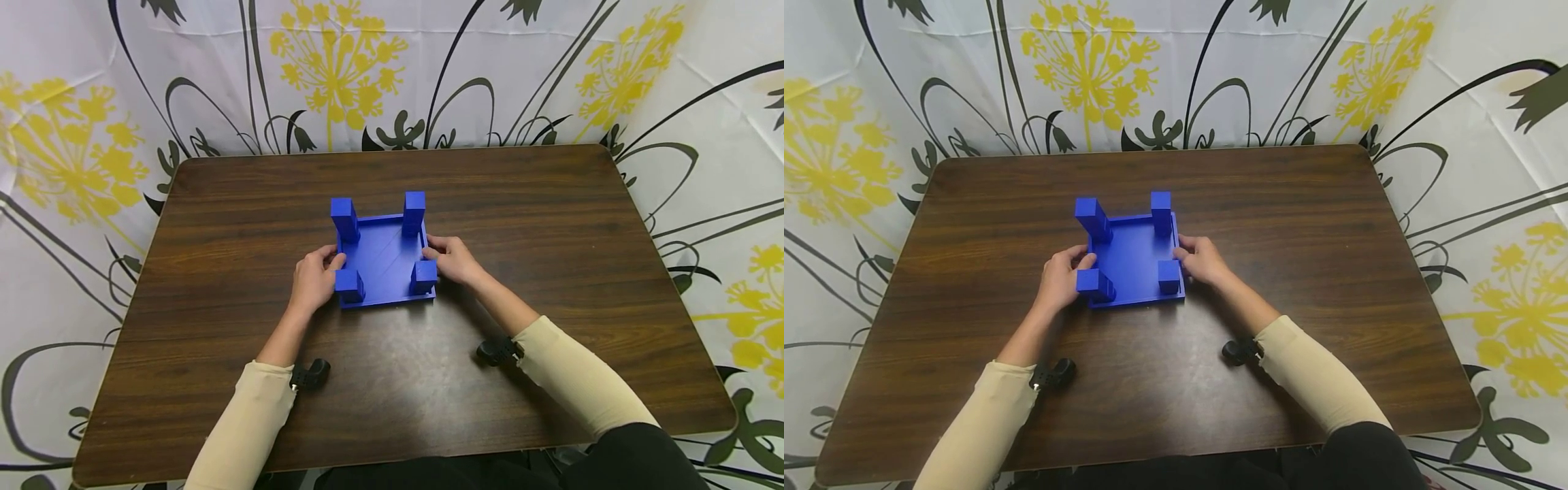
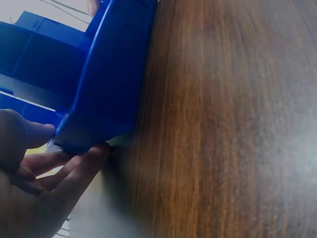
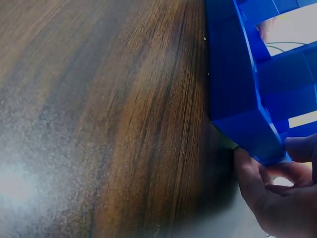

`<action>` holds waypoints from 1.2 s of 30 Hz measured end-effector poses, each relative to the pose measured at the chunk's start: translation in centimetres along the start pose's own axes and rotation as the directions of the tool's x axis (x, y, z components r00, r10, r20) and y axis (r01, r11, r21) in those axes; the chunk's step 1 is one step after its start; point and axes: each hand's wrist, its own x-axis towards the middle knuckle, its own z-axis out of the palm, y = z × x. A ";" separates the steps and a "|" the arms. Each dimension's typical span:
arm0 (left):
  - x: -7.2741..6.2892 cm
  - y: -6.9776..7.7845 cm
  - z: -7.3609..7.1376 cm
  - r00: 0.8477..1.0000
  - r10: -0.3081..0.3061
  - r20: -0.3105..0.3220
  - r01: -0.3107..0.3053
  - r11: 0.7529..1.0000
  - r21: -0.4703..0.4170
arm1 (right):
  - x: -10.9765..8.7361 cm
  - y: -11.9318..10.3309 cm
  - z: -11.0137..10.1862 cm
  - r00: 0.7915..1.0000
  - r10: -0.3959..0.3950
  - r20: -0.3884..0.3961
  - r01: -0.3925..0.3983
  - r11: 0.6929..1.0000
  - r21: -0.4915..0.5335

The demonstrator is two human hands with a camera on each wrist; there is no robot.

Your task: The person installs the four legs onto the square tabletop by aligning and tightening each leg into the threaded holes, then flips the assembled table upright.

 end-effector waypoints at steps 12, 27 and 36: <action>0.2 -0.1 -0.2 0.995 -0.059 0.082 0.073 0.983 -0.171 | -0.2 0.2 0.1 0.996 -0.007 -0.089 0.006 1.000 -0.016; 0.4 -0.2 -0.3 0.971 -0.110 0.212 0.201 0.855 -0.478 | -0.3 0.1 -0.4 0.991 0.056 -0.119 -0.035 0.985 0.171; 0.1 -0.2 -0.4 0.984 -0.098 0.148 0.164 0.820 -0.549 | -0.6 0.1 -0.7 0.991 0.088 -0.105 -0.051 0.949 0.311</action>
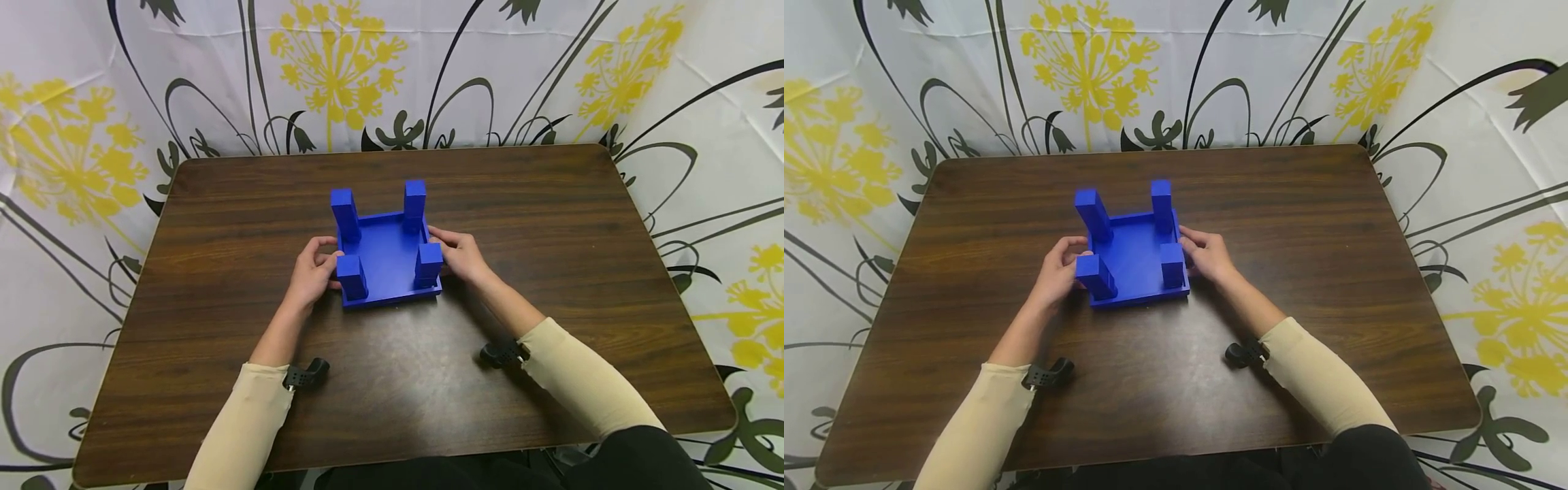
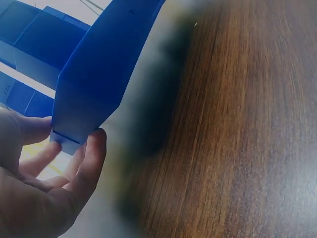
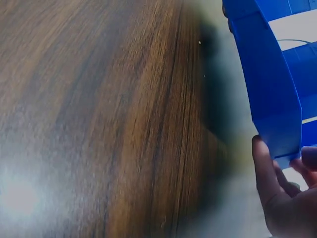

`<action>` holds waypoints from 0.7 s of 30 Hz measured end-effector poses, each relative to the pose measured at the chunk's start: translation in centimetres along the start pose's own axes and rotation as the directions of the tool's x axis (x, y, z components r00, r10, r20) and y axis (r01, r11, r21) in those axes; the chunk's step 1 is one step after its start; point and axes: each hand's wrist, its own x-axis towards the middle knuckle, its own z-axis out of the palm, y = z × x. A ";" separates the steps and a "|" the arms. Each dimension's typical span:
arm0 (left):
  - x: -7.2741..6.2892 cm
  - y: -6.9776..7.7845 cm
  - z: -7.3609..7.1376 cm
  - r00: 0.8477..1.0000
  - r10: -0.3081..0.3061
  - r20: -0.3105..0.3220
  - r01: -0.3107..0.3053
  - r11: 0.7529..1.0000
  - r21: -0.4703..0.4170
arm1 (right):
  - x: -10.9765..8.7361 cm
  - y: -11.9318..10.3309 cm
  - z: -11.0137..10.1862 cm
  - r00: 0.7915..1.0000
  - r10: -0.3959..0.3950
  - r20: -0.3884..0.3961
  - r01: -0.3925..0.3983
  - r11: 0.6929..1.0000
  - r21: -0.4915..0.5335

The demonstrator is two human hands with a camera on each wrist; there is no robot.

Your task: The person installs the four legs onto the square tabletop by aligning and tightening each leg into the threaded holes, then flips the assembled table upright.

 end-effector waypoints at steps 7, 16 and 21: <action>-0.1 0.2 0.1 0.999 0.030 -0.039 -0.031 0.998 -0.048 | 0.0 0.1 -0.9 0.996 -0.042 0.076 0.046 0.998 -0.045; -0.4 0.8 0.0 0.998 0.034 -0.056 -0.037 0.998 -0.048 | 0.2 1.0 -1.6 0.967 -0.212 0.138 0.220 0.975 -0.039; -0.4 1.2 0.0 0.998 0.042 -0.055 -0.046 0.997 -0.058 | 0.2 1.2 -1.8 0.940 -0.304 0.156 0.315 0.948 -0.049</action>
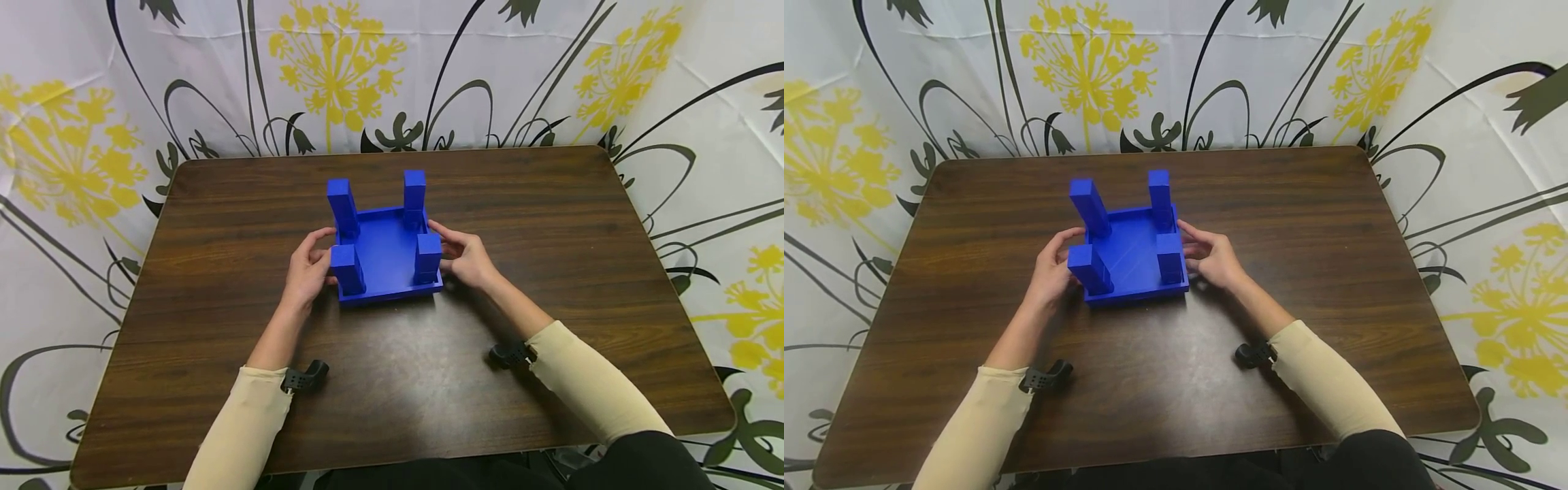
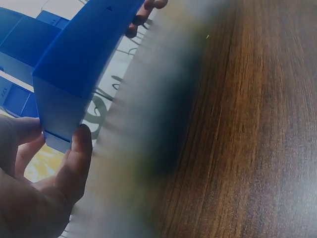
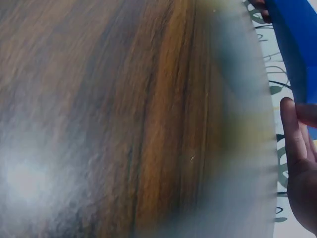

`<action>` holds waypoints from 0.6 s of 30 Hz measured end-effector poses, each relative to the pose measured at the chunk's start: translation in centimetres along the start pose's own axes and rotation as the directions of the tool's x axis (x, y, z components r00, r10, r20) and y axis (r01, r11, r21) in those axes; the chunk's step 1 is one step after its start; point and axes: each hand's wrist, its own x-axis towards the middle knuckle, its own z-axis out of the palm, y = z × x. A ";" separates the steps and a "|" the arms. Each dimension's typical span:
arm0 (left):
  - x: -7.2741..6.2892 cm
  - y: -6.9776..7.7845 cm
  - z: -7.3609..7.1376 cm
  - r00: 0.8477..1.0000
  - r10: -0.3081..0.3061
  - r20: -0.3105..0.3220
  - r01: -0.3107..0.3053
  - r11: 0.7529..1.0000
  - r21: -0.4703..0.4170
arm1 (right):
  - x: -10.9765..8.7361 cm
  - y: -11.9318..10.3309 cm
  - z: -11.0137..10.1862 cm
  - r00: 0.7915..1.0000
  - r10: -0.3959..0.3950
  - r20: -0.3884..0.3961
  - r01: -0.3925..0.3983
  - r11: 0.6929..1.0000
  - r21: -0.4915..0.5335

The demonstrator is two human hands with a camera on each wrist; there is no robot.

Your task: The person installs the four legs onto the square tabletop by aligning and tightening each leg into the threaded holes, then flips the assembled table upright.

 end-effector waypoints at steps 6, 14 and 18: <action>0.0 0.0 -0.1 1.000 0.009 0.005 -0.009 1.000 0.014 | 0.0 0.1 0.0 0.994 -0.105 0.026 0.104 0.994 0.033; -0.3 0.8 -0.1 1.000 0.001 0.022 -0.001 1.000 -0.013 | -0.7 -0.5 -0.1 0.962 -0.269 0.052 0.273 0.956 -0.106; 0.0 0.6 -0.1 1.000 0.000 0.016 0.000 0.999 -0.038 | -1.2 -1.5 0.0 0.913 -0.396 0.092 0.407 0.895 -0.182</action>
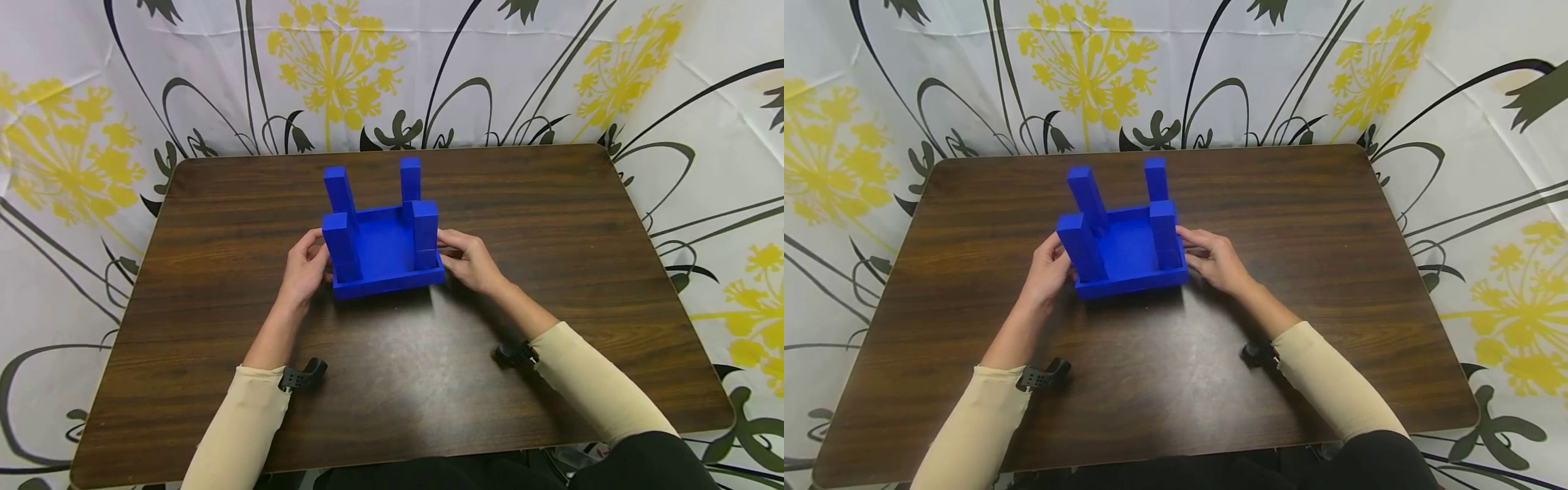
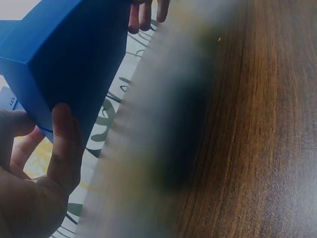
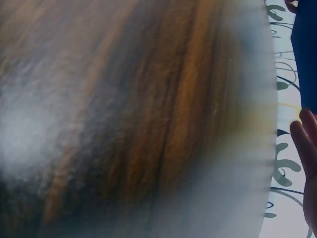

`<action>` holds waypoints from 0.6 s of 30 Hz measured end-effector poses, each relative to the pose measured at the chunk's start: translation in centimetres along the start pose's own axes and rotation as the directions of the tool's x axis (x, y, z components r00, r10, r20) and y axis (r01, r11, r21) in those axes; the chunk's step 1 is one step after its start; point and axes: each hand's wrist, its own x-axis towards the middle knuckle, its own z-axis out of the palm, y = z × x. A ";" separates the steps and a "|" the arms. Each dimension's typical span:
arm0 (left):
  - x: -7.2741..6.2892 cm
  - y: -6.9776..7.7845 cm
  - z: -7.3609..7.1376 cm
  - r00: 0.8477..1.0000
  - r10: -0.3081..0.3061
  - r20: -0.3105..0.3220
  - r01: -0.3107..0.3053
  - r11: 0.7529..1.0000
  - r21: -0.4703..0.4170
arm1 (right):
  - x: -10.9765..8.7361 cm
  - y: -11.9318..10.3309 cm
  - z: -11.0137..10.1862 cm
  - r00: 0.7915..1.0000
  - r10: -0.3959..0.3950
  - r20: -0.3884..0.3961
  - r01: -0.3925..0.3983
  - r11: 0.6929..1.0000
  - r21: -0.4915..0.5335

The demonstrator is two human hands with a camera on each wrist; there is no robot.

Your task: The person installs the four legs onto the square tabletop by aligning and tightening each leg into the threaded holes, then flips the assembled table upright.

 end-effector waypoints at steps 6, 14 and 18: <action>-0.3 0.6 0.1 1.000 0.000 -0.008 0.000 0.999 -0.042 | -0.3 2.1 -0.2 0.983 -0.183 -0.014 0.176 0.962 -0.211; -0.5 0.9 0.2 1.000 0.011 -0.013 -0.012 0.998 -0.058 | 0.2 1.9 -0.6 0.934 -0.353 -0.049 0.327 0.904 -0.276; -0.6 1.1 0.3 1.000 0.015 0.015 -0.013 0.996 -0.090 | 0.2 1.8 -0.8 0.932 -0.360 -0.048 0.332 0.898 -0.290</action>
